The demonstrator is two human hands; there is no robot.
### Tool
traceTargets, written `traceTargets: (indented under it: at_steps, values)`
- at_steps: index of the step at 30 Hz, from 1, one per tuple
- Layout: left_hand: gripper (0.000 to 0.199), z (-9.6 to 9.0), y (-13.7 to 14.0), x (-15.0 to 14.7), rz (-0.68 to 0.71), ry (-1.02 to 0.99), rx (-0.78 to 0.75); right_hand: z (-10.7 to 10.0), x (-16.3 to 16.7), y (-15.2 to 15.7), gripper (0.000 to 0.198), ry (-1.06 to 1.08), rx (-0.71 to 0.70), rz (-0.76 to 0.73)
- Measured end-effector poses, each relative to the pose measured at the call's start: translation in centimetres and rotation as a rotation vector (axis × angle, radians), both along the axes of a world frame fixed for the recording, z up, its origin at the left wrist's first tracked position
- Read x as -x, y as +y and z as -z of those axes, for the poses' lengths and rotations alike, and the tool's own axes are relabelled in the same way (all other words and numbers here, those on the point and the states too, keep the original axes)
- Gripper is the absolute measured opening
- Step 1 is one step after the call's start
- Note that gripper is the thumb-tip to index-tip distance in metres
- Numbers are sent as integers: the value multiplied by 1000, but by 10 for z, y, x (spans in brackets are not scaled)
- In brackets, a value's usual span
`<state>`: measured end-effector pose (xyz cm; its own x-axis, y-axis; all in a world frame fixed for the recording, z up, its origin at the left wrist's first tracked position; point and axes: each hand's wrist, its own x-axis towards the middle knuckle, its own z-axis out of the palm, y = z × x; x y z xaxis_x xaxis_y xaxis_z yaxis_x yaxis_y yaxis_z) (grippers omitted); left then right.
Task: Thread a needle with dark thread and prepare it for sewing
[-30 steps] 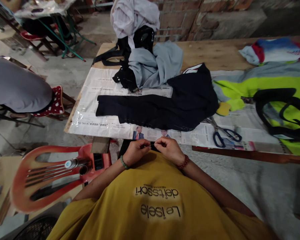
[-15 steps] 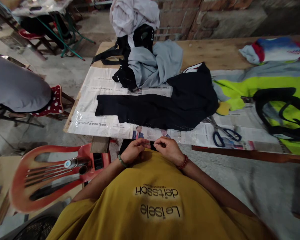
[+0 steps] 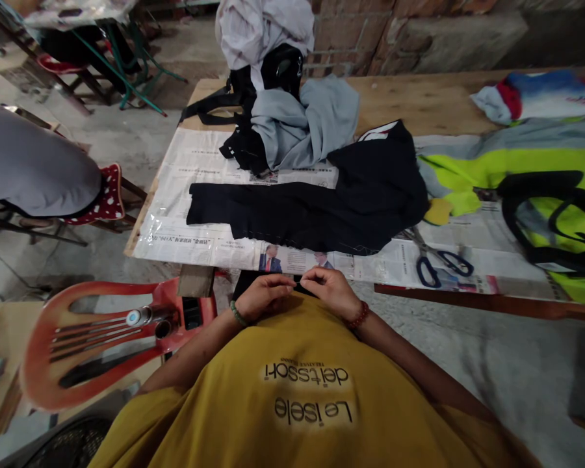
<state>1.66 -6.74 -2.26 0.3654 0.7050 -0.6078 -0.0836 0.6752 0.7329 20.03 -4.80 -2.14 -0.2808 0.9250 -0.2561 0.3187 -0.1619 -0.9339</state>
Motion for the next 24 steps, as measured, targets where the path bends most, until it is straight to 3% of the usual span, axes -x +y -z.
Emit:
traceTargets:
  at_steps: [7, 10, 12, 18, 24]
  values:
    - [26, -4, 2, -4, 27, 26, -27, 2, -4, -2, 21, 197, 347, -28]
    - [28, -5, 2, -4, 20, 32, -24, 4, -7, 0, 22, 194, 384, -76]
    - [28, -3, 2, -3, 2, 25, -24, 4, -8, 2, 19, 118, 284, -114]
    - [27, 4, 3, -1, -42, -28, 39, -1, -4, 2, 12, -137, -203, -151]
    - [27, 1, 4, -4, -78, -71, 31, -2, -2, -3, 13, -201, -367, -155]
